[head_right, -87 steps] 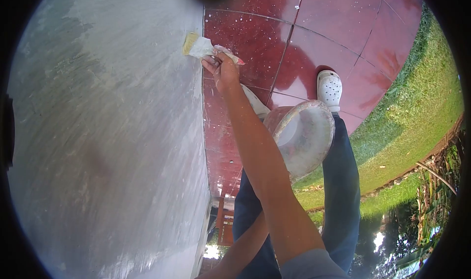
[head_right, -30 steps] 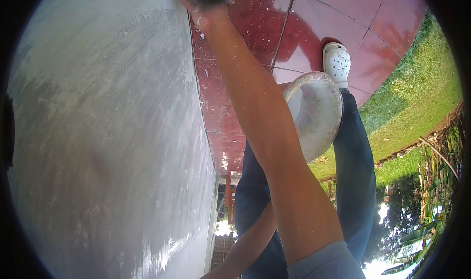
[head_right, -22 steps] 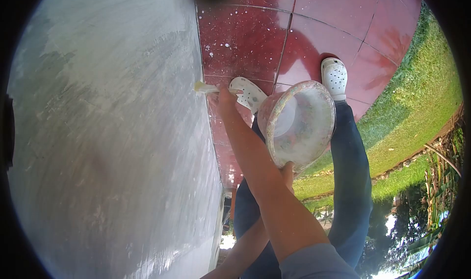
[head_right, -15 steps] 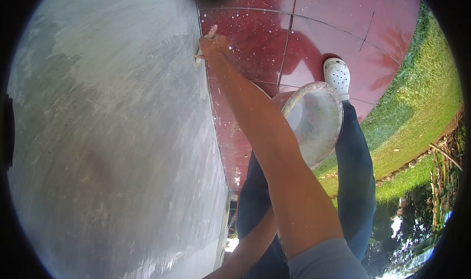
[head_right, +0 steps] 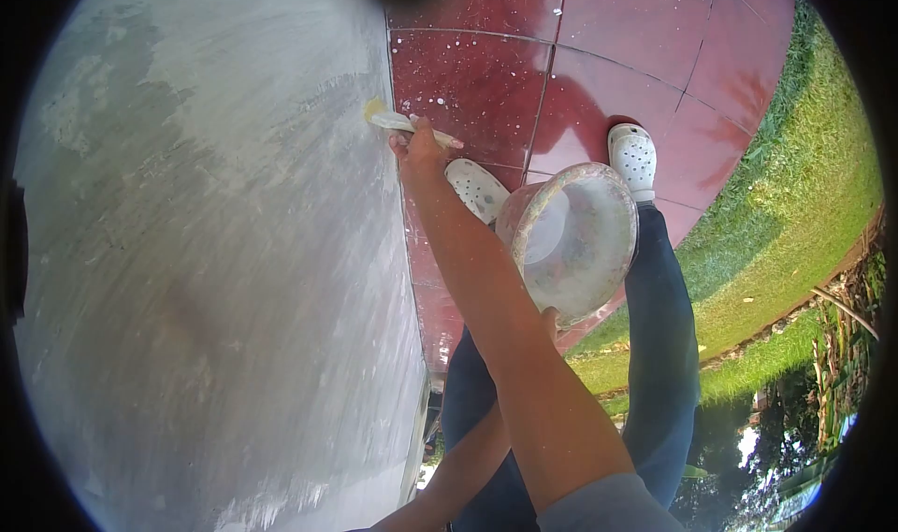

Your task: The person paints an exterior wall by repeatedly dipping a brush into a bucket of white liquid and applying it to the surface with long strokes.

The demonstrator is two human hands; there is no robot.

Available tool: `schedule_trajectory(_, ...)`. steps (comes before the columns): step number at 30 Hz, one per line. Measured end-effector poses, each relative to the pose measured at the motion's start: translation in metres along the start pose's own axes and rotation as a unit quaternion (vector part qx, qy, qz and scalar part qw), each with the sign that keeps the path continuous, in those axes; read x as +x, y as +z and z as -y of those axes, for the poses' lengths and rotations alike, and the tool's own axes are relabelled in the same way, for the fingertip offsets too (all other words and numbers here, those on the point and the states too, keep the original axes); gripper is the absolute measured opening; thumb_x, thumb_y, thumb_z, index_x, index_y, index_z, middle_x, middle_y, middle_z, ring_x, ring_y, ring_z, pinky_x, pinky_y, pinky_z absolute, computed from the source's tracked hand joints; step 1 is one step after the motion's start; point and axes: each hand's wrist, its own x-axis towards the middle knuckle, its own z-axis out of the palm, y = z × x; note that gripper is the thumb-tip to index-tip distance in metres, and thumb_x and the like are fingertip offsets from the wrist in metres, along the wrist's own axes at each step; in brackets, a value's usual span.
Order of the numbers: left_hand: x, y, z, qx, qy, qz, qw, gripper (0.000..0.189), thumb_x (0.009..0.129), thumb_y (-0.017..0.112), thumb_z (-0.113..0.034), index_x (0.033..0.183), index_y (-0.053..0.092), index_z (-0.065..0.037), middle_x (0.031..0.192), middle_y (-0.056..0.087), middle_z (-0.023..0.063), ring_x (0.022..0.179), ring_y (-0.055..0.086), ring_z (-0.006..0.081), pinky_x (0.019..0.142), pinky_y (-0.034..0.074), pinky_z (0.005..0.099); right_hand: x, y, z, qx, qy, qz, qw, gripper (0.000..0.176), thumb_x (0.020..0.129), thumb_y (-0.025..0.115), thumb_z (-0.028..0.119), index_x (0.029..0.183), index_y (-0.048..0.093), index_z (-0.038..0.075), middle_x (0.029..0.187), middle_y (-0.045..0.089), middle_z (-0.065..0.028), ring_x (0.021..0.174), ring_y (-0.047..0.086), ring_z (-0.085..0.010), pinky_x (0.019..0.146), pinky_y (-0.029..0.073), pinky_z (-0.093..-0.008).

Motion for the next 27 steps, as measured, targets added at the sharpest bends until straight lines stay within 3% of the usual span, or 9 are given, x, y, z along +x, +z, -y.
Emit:
schedule_trajectory(2,0.002,0.001,-0.001,0.004,0.005,0.002,1.000,0.038,0.089,0.058,-0.009,0.125,0.049,-0.002,0.112,0.060,0.0082,0.095,0.061,0.0176,0.078,0.050,0.0306,-0.007,-0.023,0.008,-0.086,-0.001,-0.076,0.993,0.021,0.091,0.061,0.007,0.109,0.052,0.000,0.103,0.063,-0.0169,0.083,0.068,-0.0248,0.062,0.061,-0.0303)
schedule_trajectory(4,0.010,0.009,-0.007,-0.004,0.020,0.004,1.000,0.039,0.088,0.058,-0.009,0.125,0.049,-0.002,0.112,0.060,0.0087,0.096,0.061,0.0181,0.078,0.050,0.0308,-0.016,-0.017,0.025,-0.269,-0.078,0.008,0.960,0.028,0.087,0.065,0.006,0.110,0.051,-0.001,0.101,0.064,-0.0176,0.079,0.069,-0.0253,0.058,0.061,-0.0299)
schedule_trajectory(10,0.005,0.017,-0.017,-0.008,0.037,0.000,0.999,0.042,0.087,0.059,-0.010,0.126,0.048,-0.001,0.113,0.060,0.0102,0.097,0.061,0.0197,0.080,0.050,0.0313,-0.149,0.087,0.071,-0.411,-0.302,0.276,0.815,0.040,0.084,0.073,0.018,0.112,0.057,-0.005,0.108,0.065,-0.0180,0.084,0.067,-0.0243,0.075,0.059,-0.0302)
schedule_trajectory(13,0.006,0.021,-0.008,-0.004,0.041,0.012,0.999,0.044,0.086,0.059,-0.011,0.127,0.048,-0.001,0.113,0.060,0.0110,0.098,0.061,0.0205,0.081,0.050,0.0316,-0.230,0.088,0.105,-0.288,-0.253,0.328,0.863,0.033,0.087,0.068,0.017,0.110,0.060,-0.005,0.108,0.065,-0.0179,0.087,0.068,-0.0270,0.079,0.059,-0.0348)
schedule_trajectory(15,0.008,0.022,0.001,0.000,0.041,0.019,0.999,0.045,0.086,0.059,-0.011,0.127,0.048,0.000,0.113,0.060,0.0115,0.099,0.061,0.0210,0.082,0.050,0.0318,-0.249,0.079,0.127,-0.084,-0.048,0.546,0.832,0.025,0.091,0.061,0.011,0.111,0.059,-0.004,0.107,0.065,-0.0192,0.088,0.069,-0.0295,0.079,0.060,-0.0393)
schedule_trajectory(18,0.011,0.020,0.014,0.008,0.040,0.025,0.999,0.046,0.085,0.060,-0.011,0.128,0.048,0.000,0.114,0.061,0.0123,0.100,0.062,0.0218,0.083,0.050,0.0320,-0.209,0.063,0.094,-0.161,-0.081,0.500,0.847,0.029,0.094,0.057,0.011,0.117,0.056,-0.006,0.110,0.063,-0.0193,0.092,0.068,-0.0295,0.079,0.060,-0.0405)
schedule_trajectory(20,0.011,0.022,0.026,0.014,0.040,0.033,0.999,0.047,0.084,0.060,-0.011,0.128,0.048,0.001,0.114,0.061,0.0128,0.100,0.062,0.0223,0.084,0.050,0.0322,-0.146,0.044,0.067,-0.073,0.014,0.407,0.911,0.024,0.093,0.057,0.008,0.113,0.057,-0.005,0.110,0.064,-0.0190,0.090,0.068,-0.0285,0.079,0.061,-0.0393)
schedule_trajectory(25,0.016,0.021,0.036,0.038,0.053,0.034,0.997,0.050,0.083,0.061,-0.012,0.129,0.047,0.001,0.115,0.061,0.0140,0.102,0.062,0.0237,0.085,0.050,0.0326,-0.096,0.030,0.069,-0.267,-0.185,0.176,0.929,0.018,0.090,0.060,0.002,0.108,0.062,-0.002,0.106,0.064,-0.0153,0.089,0.068,-0.0239,0.080,0.062,-0.0334)
schedule_trajectory(27,0.023,0.018,0.036,0.043,0.069,0.021,0.996,0.051,0.083,0.061,-0.012,0.130,0.047,0.002,0.115,0.061,0.0145,0.102,0.062,0.0242,0.086,0.050,0.0328,-0.132,0.033,0.050,-0.261,-0.298,0.299,0.868,0.012,0.084,0.064,-0.004,0.095,0.067,0.002,0.098,0.065,-0.0122,0.079,0.066,-0.0186,0.070,0.057,-0.0283)
